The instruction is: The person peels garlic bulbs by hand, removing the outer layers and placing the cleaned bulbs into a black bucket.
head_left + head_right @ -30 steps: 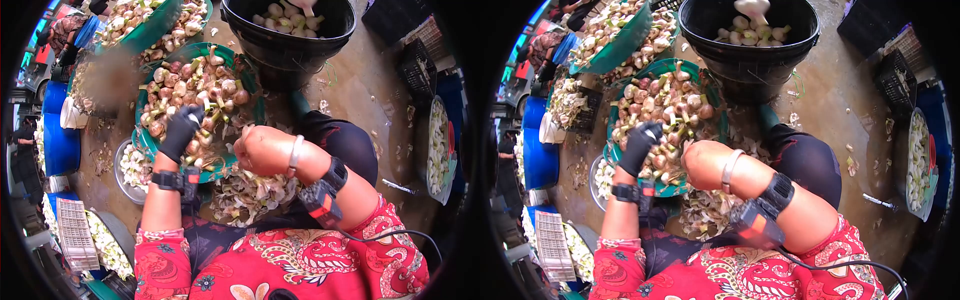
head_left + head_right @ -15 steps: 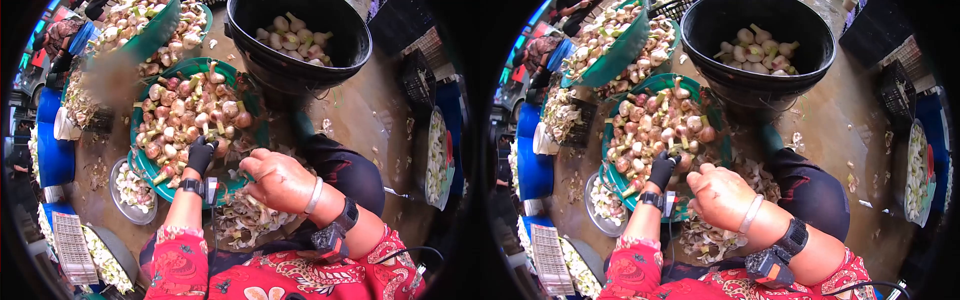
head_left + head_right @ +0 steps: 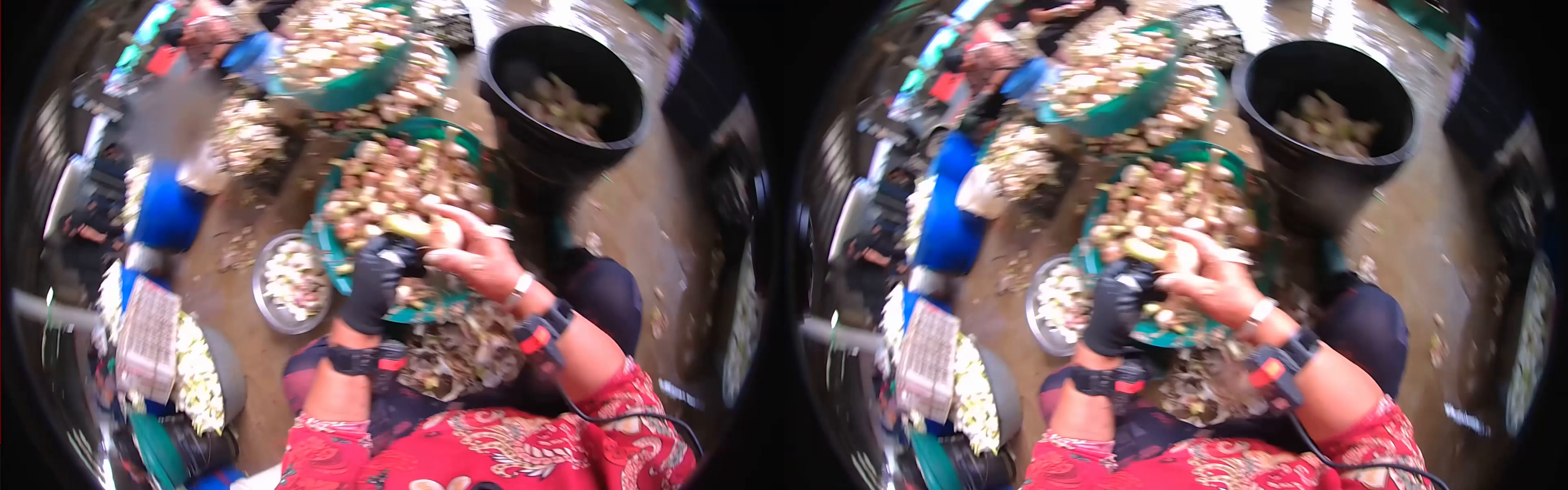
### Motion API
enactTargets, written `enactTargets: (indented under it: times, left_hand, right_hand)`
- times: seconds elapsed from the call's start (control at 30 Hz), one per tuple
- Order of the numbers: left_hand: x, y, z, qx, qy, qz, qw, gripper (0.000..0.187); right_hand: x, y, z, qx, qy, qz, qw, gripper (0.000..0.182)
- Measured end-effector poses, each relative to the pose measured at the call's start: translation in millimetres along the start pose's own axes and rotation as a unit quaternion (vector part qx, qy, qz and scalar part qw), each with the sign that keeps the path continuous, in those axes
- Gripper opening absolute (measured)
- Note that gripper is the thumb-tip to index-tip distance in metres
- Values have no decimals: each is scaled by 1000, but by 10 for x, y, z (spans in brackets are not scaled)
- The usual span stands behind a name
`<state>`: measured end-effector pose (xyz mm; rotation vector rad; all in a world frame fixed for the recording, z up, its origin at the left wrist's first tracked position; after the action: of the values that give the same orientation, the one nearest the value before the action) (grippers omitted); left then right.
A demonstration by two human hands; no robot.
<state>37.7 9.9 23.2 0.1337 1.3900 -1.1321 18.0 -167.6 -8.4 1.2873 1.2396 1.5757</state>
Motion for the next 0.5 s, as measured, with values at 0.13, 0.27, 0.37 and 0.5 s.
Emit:
enactTargets:
  times: [0.13, 0.27, 0.37, 0.5]
  left_hand:
    - [103, -14, -137, -311, -155, -582, 735, 27]
    - [-14, -67, -62, -265, -185, -611, 723, 24]
    - [83, 79, -77, -275, -204, -591, 730, 23]
    - [111, 148, -113, -294, -180, -583, 736, 23]
  right_hand:
    - [120, 70, 59, 27, 7, 82, 996, 66]
    - [132, 67, 81, 7, 24, 110, 994, 62]
    - [150, 54, 91, 1, 34, 99, 995, 58]
    - [135, 38, 87, 54, 36, 202, 977, 57]
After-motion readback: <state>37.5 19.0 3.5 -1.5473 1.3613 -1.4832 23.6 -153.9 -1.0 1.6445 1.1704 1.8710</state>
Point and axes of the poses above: each hand's wrist, its own z-axis towards the middle knuckle, its own x-axis out of the palm, y = z × x, the point moved 2 cm from there along z, towards the middle knuckle, and after that the axes turned 5 degrees about -z, right-handed, at the moved point
